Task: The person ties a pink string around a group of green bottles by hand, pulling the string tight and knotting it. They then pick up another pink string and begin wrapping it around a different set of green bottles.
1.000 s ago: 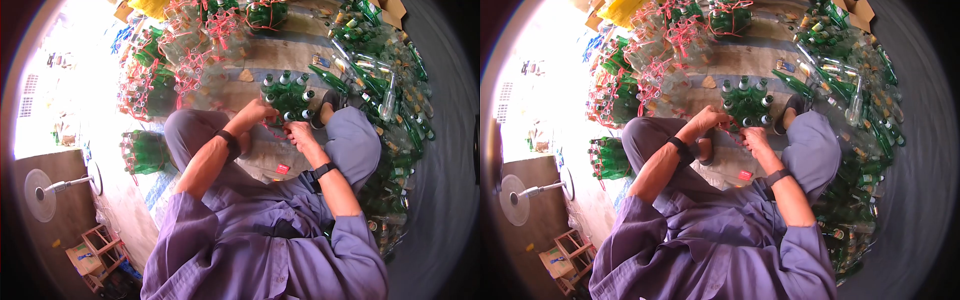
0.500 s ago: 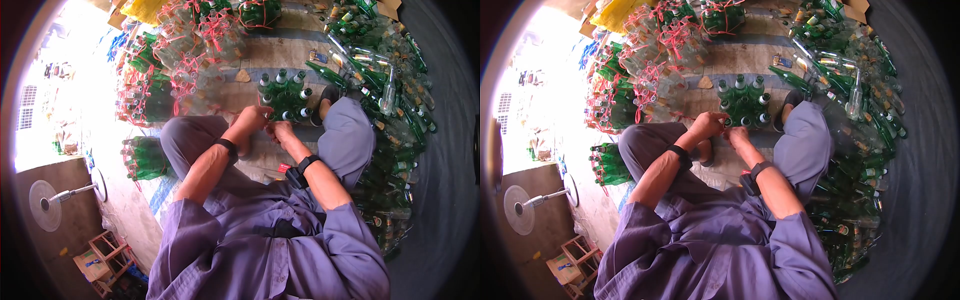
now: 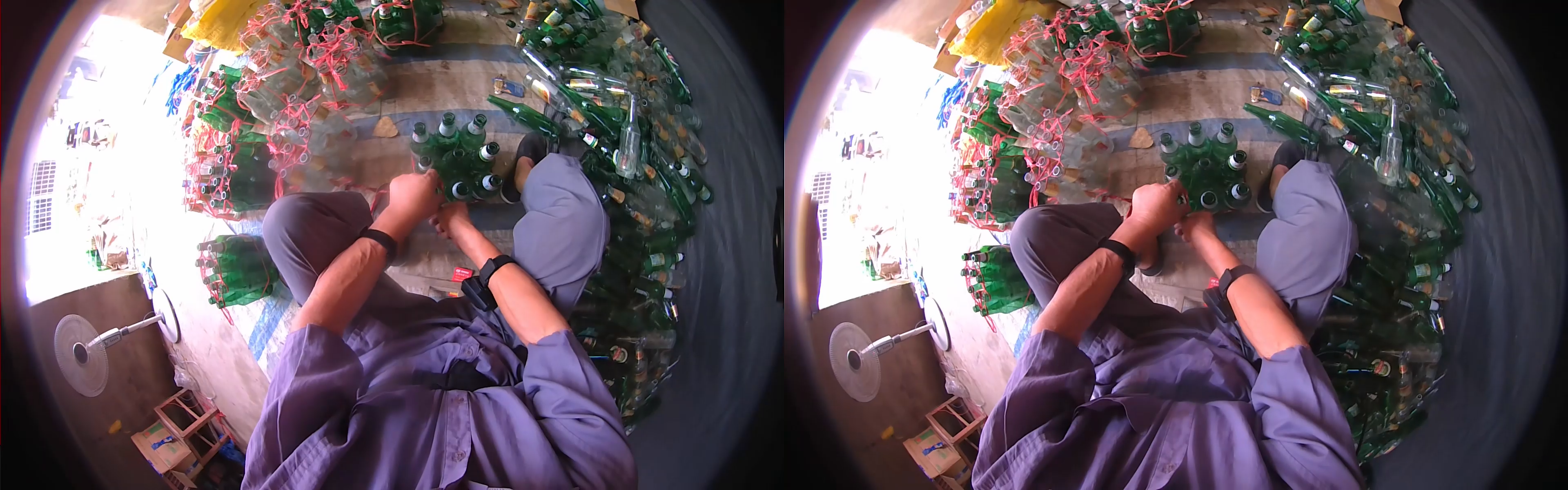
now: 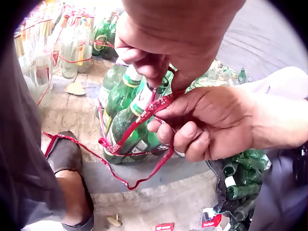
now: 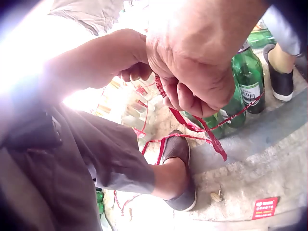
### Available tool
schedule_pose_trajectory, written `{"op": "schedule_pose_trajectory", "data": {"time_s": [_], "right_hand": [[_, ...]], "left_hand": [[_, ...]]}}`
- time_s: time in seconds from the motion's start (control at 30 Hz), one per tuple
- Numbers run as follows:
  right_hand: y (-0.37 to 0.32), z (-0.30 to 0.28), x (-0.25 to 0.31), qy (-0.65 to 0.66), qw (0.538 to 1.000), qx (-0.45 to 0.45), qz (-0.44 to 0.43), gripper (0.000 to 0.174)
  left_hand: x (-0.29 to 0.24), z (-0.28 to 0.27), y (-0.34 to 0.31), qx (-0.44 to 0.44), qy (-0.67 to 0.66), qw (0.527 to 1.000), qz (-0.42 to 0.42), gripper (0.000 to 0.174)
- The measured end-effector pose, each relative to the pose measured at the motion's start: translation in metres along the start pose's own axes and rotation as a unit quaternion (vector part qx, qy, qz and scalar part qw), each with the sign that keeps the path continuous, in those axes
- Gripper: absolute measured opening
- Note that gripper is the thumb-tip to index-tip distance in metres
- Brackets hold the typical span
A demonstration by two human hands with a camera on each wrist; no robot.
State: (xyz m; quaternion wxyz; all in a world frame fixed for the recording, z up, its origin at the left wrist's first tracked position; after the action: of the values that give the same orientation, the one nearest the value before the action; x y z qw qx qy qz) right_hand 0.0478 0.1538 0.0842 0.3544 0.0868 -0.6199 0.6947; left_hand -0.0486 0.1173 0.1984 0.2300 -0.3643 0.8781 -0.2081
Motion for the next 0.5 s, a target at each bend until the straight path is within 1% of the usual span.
{"op": "schedule_pose_trajectory", "data": {"time_s": [0.13, 0.2, 0.23, 0.3, 0.33, 0.4, 0.43, 0.5], "right_hand": [[-0.01, 0.004, 0.01, -0.008, 1.0, 0.005, -0.007, 0.02], [-0.012, 0.003, 0.012, -0.017, 1.0, -0.004, 0.007, 0.016], [-0.013, 0.003, 0.011, -0.016, 1.0, -0.004, 0.007, 0.016], [-0.016, 0.003, 0.022, -0.058, 0.994, 0.011, -0.087, 0.014], [-0.004, -0.001, 0.012, -0.058, 0.995, 0.011, -0.086, 0.014], [0.023, -0.017, -0.009, -0.149, 0.983, -0.062, -0.086, 0.016], [0.035, -0.02, -0.02, -0.148, 0.983, -0.062, -0.084, 0.016], [0.046, -0.023, -0.016, -0.215, 0.948, -0.089, -0.219, 0.005]], "left_hand": [[-0.002, 0.0, 0.001, 0.007, -0.009, 1.0, 0.0, 0.027], [0.003, 0.002, 0.004, 0.008, 0.036, 0.999, -0.04, 0.034], [0.004, 0.003, 0.005, 0.009, 0.037, 0.999, -0.04, 0.034], [0.009, 0.009, 0.008, 0.027, 0.025, 0.999, -0.039, 0.04], [0.011, 0.009, 0.009, 0.028, 0.025, 0.999, -0.039, 0.04], [0.014, 0.012, 0.011, 0.039, -0.004, 0.999, -0.032, 0.041], [0.013, 0.01, 0.012, 0.041, -0.004, 0.999, -0.032, 0.041], [0.01, 0.008, 0.012, 0.075, -0.019, 0.997, -0.027, 0.035]]}}
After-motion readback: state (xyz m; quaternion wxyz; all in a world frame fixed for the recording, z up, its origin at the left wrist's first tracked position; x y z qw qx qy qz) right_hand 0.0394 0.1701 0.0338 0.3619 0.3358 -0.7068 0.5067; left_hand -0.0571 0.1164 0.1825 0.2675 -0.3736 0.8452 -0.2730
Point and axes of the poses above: each hand's wrist, its own y-axis towards the middle knuckle, its own z-axis out of the palm, x = y × z, the point moved 8 cm from there along y, towards the middle knuckle, and after that the axes turned 13 degrees about x, right-handed, at the moved point
